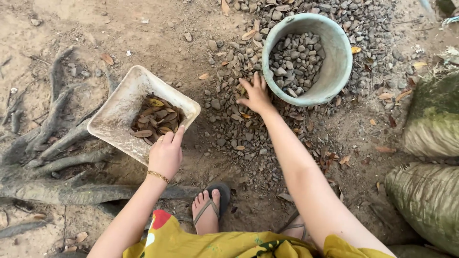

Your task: Sort through a pile of gravel to separate stones from dry leaves and debris by hand.

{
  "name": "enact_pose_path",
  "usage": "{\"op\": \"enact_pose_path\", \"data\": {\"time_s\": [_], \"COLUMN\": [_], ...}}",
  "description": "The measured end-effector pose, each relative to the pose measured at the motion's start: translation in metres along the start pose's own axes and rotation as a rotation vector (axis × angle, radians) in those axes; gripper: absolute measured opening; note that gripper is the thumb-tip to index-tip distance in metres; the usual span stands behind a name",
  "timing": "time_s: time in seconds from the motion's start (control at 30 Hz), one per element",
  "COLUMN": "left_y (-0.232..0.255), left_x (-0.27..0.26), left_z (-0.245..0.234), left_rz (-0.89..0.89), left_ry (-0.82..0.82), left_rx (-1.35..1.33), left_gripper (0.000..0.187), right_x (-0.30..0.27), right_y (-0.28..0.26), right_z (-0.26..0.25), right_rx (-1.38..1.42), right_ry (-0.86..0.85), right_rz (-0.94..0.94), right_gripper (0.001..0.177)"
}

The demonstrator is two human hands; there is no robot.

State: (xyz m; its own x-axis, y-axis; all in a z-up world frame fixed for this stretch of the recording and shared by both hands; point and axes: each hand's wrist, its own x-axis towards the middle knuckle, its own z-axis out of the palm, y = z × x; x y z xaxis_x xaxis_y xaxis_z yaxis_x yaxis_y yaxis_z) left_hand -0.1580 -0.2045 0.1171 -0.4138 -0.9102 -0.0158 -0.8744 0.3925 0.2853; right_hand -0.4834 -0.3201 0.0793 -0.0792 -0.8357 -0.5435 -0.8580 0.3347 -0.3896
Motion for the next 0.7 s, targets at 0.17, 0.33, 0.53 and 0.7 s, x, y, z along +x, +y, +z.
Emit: {"op": "enact_pose_path", "data": {"time_s": [0.17,0.33,0.53,0.7], "left_y": [0.001,0.001,0.0,0.007], "left_x": [0.001,0.001,-0.001,0.001], "left_z": [0.0,-0.001,-0.003,-0.003], "left_rz": [-0.018,-0.027,-0.048,-0.089], "left_ry": [-0.018,-0.016,-0.036,-0.01], "left_rx": [-0.01,0.008,0.053,0.087], "left_gripper": [0.057,0.059,0.052,0.054], "right_x": [0.004,0.013,0.052,0.028], "right_y": [0.033,0.058,0.102,0.059], "right_z": [0.035,0.05,0.06,0.057], "right_rx": [-0.075,-0.393,0.313,1.101], "right_ry": [0.053,0.253,0.348,0.043], "right_rz": [-0.191,-0.408,-0.357,-0.151], "right_gripper": [0.049,0.03,0.013,0.009]}}
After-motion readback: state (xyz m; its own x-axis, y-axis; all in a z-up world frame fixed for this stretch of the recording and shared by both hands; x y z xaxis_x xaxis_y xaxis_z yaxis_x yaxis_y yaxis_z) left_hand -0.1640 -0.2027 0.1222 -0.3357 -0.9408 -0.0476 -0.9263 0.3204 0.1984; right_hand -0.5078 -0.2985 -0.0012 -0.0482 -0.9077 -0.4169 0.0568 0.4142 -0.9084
